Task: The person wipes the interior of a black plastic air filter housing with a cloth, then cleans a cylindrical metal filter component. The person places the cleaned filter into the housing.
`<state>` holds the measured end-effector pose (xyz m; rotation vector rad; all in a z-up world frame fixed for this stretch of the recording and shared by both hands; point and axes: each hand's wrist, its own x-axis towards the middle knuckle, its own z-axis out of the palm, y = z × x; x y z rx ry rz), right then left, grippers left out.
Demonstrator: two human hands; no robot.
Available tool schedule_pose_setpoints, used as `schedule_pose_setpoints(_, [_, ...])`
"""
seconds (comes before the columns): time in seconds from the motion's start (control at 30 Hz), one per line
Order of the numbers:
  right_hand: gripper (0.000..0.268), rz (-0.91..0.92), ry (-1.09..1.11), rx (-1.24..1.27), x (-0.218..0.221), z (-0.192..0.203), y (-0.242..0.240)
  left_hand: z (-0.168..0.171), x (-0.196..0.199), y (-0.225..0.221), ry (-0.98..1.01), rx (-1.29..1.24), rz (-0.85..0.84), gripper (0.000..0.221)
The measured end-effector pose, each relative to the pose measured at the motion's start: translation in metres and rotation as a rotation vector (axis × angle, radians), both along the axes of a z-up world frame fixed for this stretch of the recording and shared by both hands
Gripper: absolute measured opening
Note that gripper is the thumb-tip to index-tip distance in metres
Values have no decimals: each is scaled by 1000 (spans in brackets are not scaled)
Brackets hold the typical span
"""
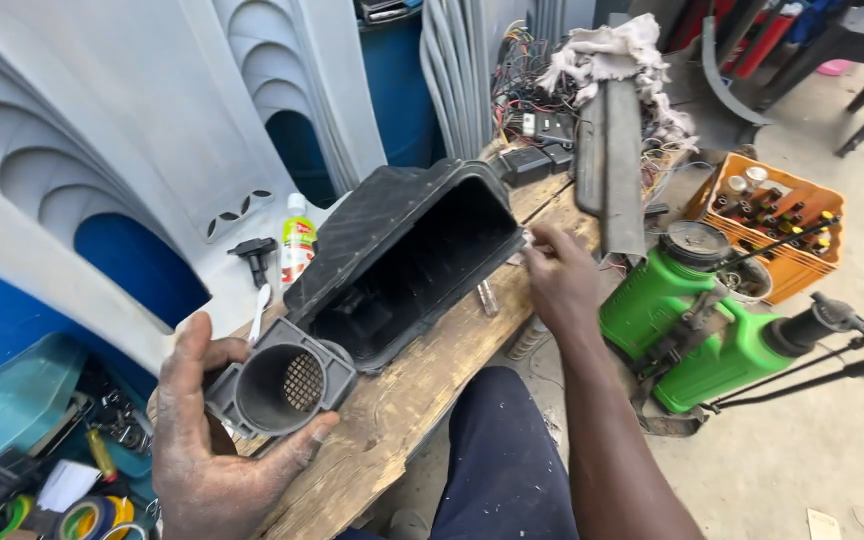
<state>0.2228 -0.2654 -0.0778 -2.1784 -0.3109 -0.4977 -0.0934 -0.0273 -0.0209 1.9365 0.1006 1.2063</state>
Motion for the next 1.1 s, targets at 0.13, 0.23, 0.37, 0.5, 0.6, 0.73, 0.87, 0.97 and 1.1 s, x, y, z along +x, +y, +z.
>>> schedule_pose_setpoints(0.13, [37,215,70,-294,71,-9,36,13,-3,-15,270,33,71,123])
schedule_pose_setpoints(0.23, [36,203,270,-434,105,-14,49,11,-6,-15,342,17,-27,123])
schedule_pose_setpoints(0.37, [14,98,309,-335,174,-54,38,6,-3,-9,364,28,-77,118])
schedule_pose_setpoints(0.5, [82,-11,362,-76,99,-6,35,0,2,-9,347,35,-55,114])
schedule_pose_setpoints(0.6, [88,-42,533,205,78,14,43,-8,2,-9,343,58,-66,112])
schedule_pose_setpoints(0.73, [35,140,566,657,96,11,43,-27,10,-2,426,35,-92,120])
schedule_pose_setpoints(0.87, [27,110,798,842,53,51,39,-52,16,6,682,-62,-314,133])
schedule_pose_setpoints(0.97, [27,481,612,1447,66,15,12,-2,16,-34,437,-286,-330,89])
schedule_pose_setpoints(1.1, [37,712,512,1404,-31,45,-14,0,25,-38,592,-413,-445,83])
